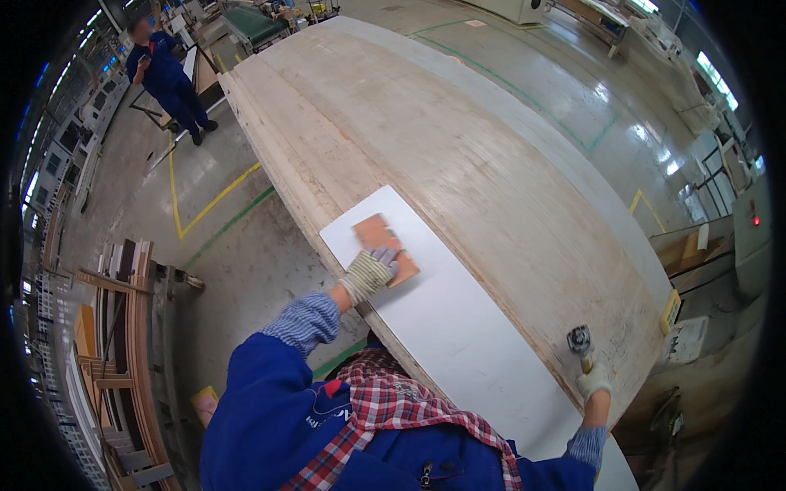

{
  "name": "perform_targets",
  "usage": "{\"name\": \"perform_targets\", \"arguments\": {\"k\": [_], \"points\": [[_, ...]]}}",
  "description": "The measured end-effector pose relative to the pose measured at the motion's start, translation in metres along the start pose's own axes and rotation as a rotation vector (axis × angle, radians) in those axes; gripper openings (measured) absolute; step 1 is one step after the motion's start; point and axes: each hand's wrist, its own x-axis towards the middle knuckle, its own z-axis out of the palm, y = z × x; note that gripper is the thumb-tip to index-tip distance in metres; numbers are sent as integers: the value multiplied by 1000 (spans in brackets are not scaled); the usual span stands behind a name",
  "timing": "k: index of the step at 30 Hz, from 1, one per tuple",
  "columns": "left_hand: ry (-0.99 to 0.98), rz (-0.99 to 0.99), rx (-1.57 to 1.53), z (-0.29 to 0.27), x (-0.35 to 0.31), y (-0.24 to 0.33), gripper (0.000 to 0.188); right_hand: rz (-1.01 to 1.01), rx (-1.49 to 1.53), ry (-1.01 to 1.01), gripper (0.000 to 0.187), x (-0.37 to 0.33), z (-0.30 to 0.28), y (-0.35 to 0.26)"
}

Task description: The person aligns and staples white and brown wood panels on a large workbench using a pneumatic nail gun. They repeatedly position panels, fire the stapler along edges, and move finished pieces to a conveyor and a rack.

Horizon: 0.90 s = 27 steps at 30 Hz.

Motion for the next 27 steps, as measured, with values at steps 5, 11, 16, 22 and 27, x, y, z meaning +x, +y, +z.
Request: {"name": "perform_targets", "arguments": {"k": [5,11,16,22,27], "points": [[-303,-242,-12,-1,-22,-12,34,5,-68,-96,41,-108,-22,-6],[-321,-249,-262,-23,-35,-16,55,-98,327,-318,61,-204,-19,-89],[-229,-104,-446,-20,-54,-36,50,-348,636,-455,57,-223,0,-192],[-139,-56,-490,0,-62,-52,44,-586,587,-526,50,-195,11,-314],[-8,-98,-507,2,-82,-50,37,-796,406,-491,47,-161,21,-404]]}}
